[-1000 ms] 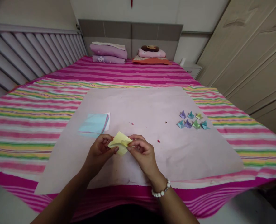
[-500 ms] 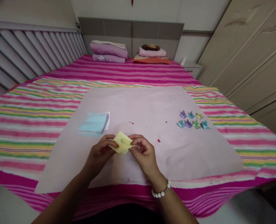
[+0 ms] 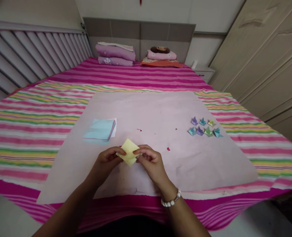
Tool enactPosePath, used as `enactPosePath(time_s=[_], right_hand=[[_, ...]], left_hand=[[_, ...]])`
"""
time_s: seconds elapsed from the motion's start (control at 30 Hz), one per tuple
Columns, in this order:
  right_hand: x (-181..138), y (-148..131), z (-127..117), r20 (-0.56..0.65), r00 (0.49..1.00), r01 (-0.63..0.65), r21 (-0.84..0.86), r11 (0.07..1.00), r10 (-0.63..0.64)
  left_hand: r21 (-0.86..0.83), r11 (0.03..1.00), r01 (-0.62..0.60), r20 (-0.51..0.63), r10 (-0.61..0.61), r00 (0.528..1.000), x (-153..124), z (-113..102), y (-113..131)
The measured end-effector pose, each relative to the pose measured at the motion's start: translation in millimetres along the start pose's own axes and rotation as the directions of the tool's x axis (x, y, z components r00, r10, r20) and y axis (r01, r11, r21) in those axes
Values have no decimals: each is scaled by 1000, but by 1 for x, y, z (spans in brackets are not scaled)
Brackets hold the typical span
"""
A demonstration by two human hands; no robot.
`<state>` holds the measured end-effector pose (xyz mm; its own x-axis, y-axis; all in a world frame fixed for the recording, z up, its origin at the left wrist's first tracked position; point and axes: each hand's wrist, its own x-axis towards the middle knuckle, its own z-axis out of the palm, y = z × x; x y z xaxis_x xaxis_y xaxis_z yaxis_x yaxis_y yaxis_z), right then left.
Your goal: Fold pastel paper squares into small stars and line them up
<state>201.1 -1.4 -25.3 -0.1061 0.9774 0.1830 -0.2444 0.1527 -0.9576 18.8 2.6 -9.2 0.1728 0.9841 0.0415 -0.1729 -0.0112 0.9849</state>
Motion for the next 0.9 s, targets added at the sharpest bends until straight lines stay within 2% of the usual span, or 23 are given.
enactPosePath(time_s=[0.13,0.27,0.37,0.47,0.57,0.67,0.77,0.9], right_hand=[[0,1,-2,38,997,-76,41,996,74],[1,2,-1,46,994,-97,55,994,94],[2,2,0,40,994,-103,36,994,102],[2,2,-1,61,993,-97,15,995,96],[2,3,-1,98,992,-77,30,997,74],[3,6,4,6,992,-123,0,992,123],[6,9,11,-108,979,-175,-1,985,174],[9,11,18,-141,974,-173,39,984,176]], left_hand=[[28,999,18,7,-18,1000,0,-2,1],[90,995,53,46,-58,997,-2,-5,0],[45,995,94,53,-97,994,-2,-6,-2],[56,990,126,-11,-126,992,-1,-1,-2],[97,983,155,-151,-139,979,1,8,-3],[81,981,179,-227,-156,961,1,14,-4],[69,983,169,-213,-151,965,1,16,-5],[12,986,166,-187,-161,969,3,16,-8]])
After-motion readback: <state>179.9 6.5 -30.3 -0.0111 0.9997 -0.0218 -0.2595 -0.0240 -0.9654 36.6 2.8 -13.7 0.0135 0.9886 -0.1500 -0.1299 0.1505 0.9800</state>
